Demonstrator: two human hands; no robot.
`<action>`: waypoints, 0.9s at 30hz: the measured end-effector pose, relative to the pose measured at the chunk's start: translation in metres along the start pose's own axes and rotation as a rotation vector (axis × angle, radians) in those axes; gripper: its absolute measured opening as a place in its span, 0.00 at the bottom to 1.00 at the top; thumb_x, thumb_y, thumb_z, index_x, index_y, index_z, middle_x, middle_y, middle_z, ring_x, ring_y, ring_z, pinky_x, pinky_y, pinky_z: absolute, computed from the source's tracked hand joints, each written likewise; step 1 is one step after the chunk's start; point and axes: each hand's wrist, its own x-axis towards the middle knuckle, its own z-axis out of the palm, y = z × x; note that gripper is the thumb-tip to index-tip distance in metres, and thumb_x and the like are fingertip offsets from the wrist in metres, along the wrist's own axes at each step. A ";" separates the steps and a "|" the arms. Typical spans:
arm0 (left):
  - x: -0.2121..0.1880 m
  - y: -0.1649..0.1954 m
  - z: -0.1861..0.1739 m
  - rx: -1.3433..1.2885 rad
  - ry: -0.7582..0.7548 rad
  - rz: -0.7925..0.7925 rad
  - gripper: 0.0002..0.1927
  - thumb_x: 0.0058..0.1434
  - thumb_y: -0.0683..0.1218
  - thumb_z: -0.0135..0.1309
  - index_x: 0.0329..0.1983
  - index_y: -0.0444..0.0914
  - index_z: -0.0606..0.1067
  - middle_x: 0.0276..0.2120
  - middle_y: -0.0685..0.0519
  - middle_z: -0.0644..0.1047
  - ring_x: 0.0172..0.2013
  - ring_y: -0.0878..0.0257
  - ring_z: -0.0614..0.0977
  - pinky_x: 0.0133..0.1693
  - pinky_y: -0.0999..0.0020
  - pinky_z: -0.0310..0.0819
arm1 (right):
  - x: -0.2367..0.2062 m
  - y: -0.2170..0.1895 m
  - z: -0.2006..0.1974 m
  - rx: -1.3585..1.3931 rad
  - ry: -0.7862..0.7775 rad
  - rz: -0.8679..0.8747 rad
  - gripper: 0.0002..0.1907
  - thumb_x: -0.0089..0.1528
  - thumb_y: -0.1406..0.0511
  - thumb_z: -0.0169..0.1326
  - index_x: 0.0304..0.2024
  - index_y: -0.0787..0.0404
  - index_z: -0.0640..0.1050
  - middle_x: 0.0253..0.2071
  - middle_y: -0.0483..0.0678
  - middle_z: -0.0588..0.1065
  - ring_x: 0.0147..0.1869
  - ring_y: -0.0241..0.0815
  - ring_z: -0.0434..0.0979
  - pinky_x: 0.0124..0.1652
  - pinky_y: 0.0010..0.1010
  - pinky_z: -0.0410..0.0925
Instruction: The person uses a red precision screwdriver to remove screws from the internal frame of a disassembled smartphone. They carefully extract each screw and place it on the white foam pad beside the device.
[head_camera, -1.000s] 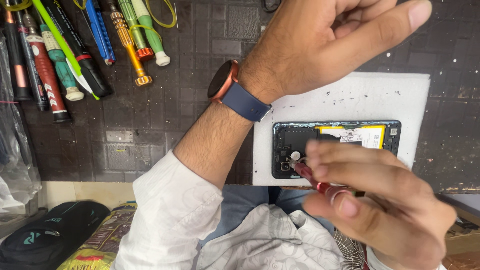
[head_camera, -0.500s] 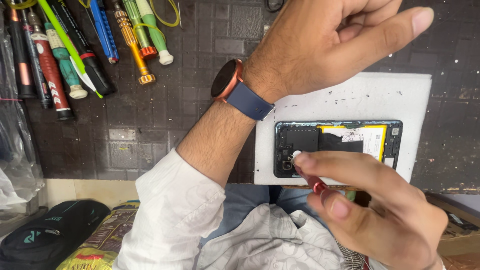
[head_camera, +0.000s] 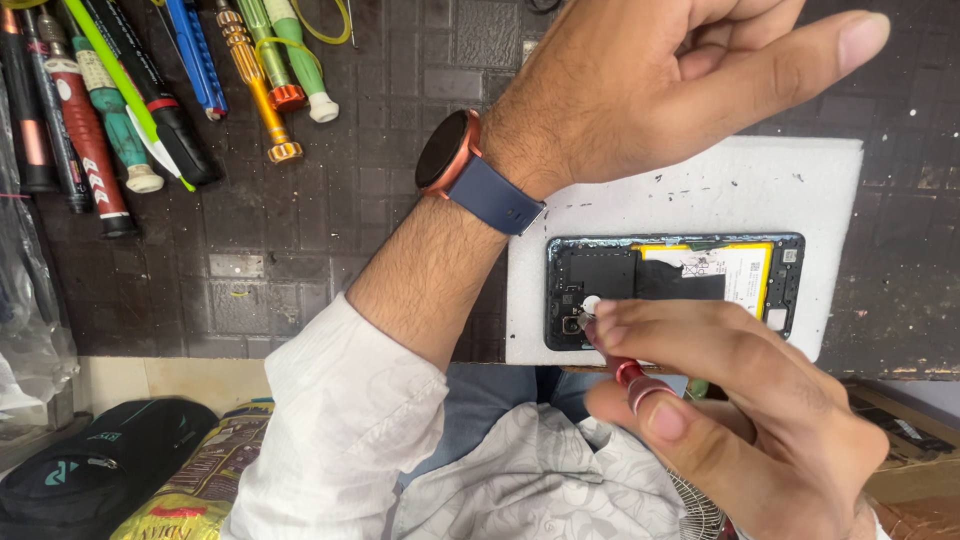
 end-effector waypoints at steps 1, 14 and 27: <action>0.000 0.000 0.000 0.000 0.001 0.000 0.27 0.76 0.53 0.59 0.22 0.41 0.63 0.15 0.59 0.61 0.16 0.72 0.61 0.22 0.73 0.49 | -0.003 0.002 0.000 -0.095 -0.019 -0.054 0.09 0.67 0.68 0.49 0.43 0.69 0.77 0.50 0.58 0.78 0.60 0.51 0.82 0.49 0.34 0.79; -0.001 -0.003 0.003 0.033 -0.006 0.005 0.28 0.75 0.57 0.54 0.22 0.41 0.63 0.17 0.59 0.60 0.17 0.71 0.61 0.22 0.73 0.50 | -0.003 0.005 0.007 0.251 0.037 0.051 0.17 0.71 0.62 0.48 0.56 0.69 0.71 0.56 0.61 0.76 0.61 0.51 0.81 0.59 0.40 0.80; -0.003 0.004 0.000 0.009 0.040 -0.097 0.28 0.80 0.57 0.40 0.25 0.41 0.73 0.16 0.62 0.68 0.17 0.73 0.70 0.22 0.73 0.58 | -0.030 0.026 0.017 0.318 0.106 0.211 0.19 0.72 0.59 0.47 0.55 0.70 0.75 0.54 0.63 0.78 0.65 0.54 0.79 0.60 0.41 0.76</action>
